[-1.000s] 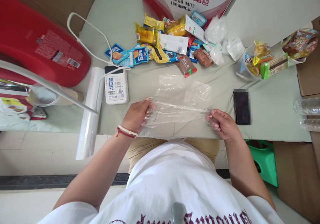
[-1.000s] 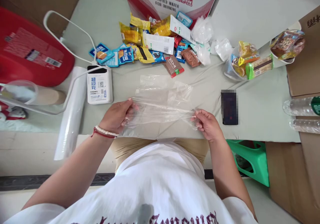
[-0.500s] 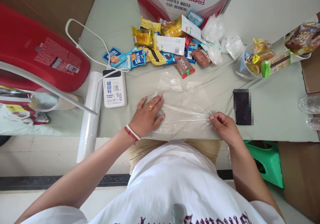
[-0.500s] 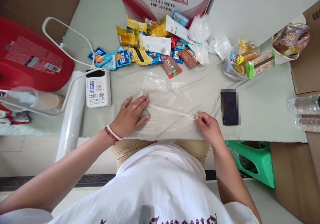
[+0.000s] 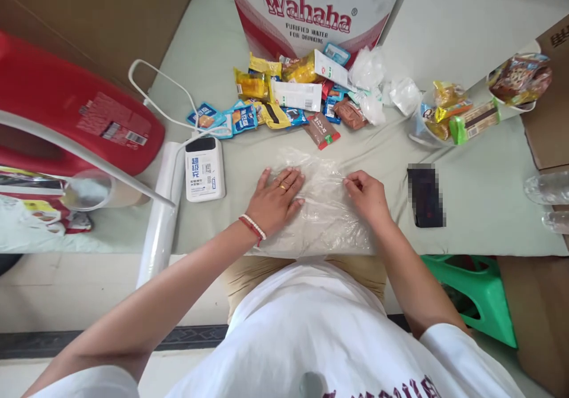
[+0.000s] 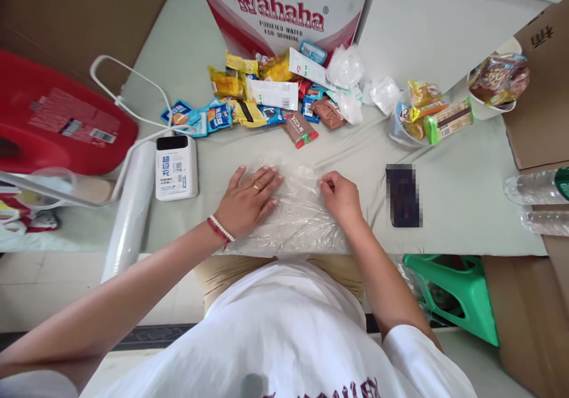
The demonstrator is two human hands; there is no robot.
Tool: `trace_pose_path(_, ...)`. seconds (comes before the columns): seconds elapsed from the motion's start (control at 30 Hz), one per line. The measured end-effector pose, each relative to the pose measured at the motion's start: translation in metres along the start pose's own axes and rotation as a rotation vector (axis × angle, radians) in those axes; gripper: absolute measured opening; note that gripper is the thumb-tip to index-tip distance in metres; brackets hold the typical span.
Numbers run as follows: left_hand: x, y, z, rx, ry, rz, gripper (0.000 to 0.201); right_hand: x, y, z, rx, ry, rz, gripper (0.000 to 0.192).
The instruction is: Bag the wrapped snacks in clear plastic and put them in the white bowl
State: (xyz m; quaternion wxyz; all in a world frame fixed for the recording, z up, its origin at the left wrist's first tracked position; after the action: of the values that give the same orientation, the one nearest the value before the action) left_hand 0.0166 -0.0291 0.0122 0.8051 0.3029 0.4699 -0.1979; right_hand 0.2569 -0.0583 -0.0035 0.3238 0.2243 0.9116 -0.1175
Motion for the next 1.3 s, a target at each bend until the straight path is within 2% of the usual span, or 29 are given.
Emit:
trace_pose_path(0.07,0.009,0.001,-0.012,-0.042,0.024,-0.025,0.058,0.000,0.006,0.002,-0.020,0.033,0.097,0.025)
trace_pose_path(0.17,0.010,-0.004,-0.027,-0.126,0.076,-0.004,0.063,-0.024,0.013,0.011,-0.015,0.064,0.267,0.028)
trace_pose_path(0.2,0.009,-0.007,-0.028,-0.143,0.088,0.003,0.064,-0.031,0.015,0.015,-0.010,0.051,0.278,0.028)
trace_pose_path(0.33,0.008,-0.019,-0.025,-0.178,0.117,0.010,0.068,-0.048,0.027,0.021,-0.045,-0.184,0.156,0.022)
trace_pose_path(0.43,0.009,-0.023,-0.020,-0.187,0.130,0.012,0.070,-0.053,0.040,-0.003,-0.201,-0.327,0.203,0.021)
trace_pose_path(0.53,0.010,-0.024,-0.018,-0.180,0.134,0.006,0.071,-0.030,0.057,-0.046,-0.391,-0.300,0.161,0.022)
trace_pose_path(0.7,0.010,-0.022,-0.017,-0.167,0.142,-0.010,0.070,0.057,0.086,-0.128,-0.763,-0.324,0.017,0.028)
trace_pose_path(0.77,0.009,-0.021,-0.017,-0.167,0.148,-0.013,0.070,0.090,0.095,-0.150,-0.856,-0.389,-0.022,0.035)
trace_pose_path(0.83,0.008,-0.021,-0.017,-0.171,0.156,-0.013,0.070,0.113,0.101,-0.160,-0.892,-0.469,-0.078,0.039)
trace_pose_path(0.93,0.007,-0.021,-0.017,-0.180,0.161,-0.015,0.070,0.121,0.105,-0.156,-0.903,-0.565,-0.157,0.039)
trace_pose_path(1.07,0.007,-0.021,-0.018,-0.181,0.147,-0.020,0.072,0.100,0.108,-0.146,-0.873,-0.594,-0.223,0.040)
trace_pose_path(1.17,0.007,-0.022,-0.019,-0.184,0.134,-0.015,0.072,0.091,0.113,-0.153,-0.755,-0.590,-0.167,0.036)
trace_pose_path(1.23,0.007,-0.022,-0.020,-0.187,0.126,-0.012,0.072,0.099,0.111,-0.167,-0.696,-0.579,-0.107,0.044)
trace_pose_path(1.3,0.007,-0.022,-0.020,-0.186,0.121,-0.011,0.072,0.119,0.105,-0.179,-0.665,-0.571,-0.099,0.056)
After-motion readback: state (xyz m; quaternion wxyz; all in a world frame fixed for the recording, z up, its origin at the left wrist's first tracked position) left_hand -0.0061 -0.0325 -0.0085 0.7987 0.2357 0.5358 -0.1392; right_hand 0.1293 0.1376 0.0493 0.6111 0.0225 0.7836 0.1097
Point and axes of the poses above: each hand's wrist, its own y-axis towards the middle knuckle, its own x-axis out of the palm, z = x × y, the point moved 7 cm from there along y, towards the middle knuckle, and after that the axes turned 14 degrees about z, right-handed, at the moved point
